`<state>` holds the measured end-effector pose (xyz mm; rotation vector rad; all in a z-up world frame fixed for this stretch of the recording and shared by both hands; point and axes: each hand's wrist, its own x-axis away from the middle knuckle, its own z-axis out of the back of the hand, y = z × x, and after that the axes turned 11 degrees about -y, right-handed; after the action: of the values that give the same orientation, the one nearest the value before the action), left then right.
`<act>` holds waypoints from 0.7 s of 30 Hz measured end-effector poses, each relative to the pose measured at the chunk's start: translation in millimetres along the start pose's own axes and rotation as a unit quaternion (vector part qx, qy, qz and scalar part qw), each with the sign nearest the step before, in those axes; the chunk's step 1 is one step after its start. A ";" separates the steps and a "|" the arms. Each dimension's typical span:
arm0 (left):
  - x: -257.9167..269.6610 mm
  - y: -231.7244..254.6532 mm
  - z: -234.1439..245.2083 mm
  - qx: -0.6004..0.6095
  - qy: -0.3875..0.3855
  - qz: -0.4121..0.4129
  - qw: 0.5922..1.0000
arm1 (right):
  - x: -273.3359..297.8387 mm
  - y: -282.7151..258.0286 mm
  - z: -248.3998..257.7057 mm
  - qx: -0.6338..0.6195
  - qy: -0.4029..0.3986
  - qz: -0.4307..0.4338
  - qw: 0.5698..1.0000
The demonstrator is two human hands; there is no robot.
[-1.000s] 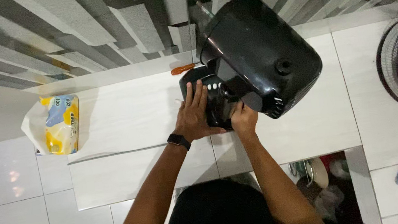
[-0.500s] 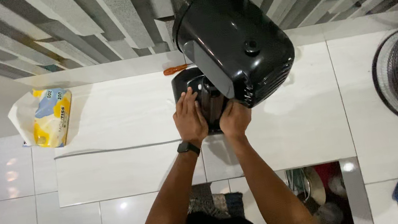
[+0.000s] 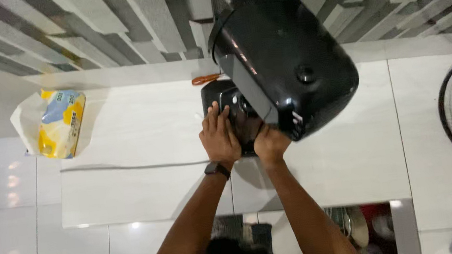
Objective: The person assembles a black table fan by attaching the base, motor housing, front grille, fan blades, and rear grille. They secure the components by hand and then plug the fan into a wall outlet.
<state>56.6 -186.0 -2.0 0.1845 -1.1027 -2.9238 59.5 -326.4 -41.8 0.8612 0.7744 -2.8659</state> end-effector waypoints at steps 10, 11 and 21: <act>0.4 5.0 5.5 0.011 -0.002 -0.018 1.000 | 28.7 33.9 -41.0 0.043 -0.023 -0.104 0.993; -0.9 1.6 4.4 0.028 0.001 -0.034 0.999 | 30.6 30.7 -40.2 0.060 -0.034 -0.103 0.992; -11.7 -3.3 9.8 -0.024 -0.058 0.026 0.998 | 14.1 13.9 -35.0 0.039 -0.087 -0.098 0.991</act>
<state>67.2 -176.4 4.3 -0.0134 -1.0334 -2.9436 67.9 -320.5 -80.7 0.5585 0.7712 -3.1079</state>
